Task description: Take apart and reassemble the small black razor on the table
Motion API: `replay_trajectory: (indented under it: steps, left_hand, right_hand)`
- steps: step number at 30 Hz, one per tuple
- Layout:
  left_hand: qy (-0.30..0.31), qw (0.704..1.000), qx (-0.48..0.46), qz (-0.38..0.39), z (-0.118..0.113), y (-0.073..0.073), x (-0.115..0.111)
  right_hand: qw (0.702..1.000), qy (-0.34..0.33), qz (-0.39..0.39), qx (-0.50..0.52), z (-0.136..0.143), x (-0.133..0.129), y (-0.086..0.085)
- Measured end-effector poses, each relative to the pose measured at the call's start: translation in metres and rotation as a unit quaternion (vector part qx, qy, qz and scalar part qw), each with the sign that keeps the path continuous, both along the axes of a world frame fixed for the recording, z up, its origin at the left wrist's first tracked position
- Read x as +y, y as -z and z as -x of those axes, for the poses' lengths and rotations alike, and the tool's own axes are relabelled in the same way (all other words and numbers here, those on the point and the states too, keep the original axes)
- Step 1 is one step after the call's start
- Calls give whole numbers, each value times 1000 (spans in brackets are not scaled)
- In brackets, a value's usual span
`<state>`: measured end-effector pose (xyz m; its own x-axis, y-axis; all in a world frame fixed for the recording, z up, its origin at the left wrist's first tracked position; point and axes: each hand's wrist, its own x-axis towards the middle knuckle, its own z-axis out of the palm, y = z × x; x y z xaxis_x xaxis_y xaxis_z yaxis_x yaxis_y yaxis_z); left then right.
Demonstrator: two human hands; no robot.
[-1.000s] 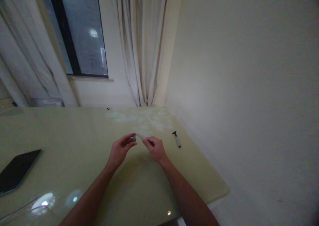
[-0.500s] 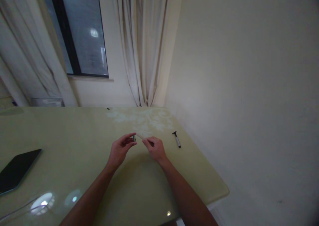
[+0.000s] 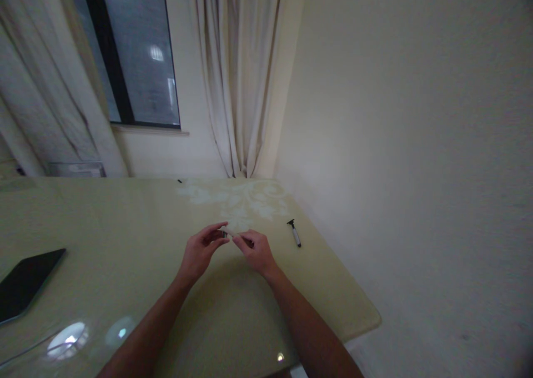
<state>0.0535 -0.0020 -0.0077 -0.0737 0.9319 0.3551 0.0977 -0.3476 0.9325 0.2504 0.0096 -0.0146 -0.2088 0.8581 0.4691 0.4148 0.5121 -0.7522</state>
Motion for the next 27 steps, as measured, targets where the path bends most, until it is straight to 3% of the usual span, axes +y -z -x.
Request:
replay_trajectory:
  steps: [4,9,13,17,21,27]
  left_hand:
    - [-12,1000,-2,-1,0,-1,1]
    - [1,1000,-5,2,-1,-1,-1]
    - [-2,1000,6,8,-1,-1,-1]
    - [6,1000,7,4,-1,-1,0]
    - [-7,1000,12,-1,-1,0,0]
    - [2,1000,6,-10,-1,0,1]
  right_hand:
    - [999,39,9,5,-1,0,-1]
    - [1000,-6,11,25,1,-1,-1]
    - [999,39,13,7,0,0,0]
    - [1000,5,9,1,0,0,1]
    - [999,38,13,-6,-1,0,-1]
    - [1000,8,4,-27,-3,1,-1]
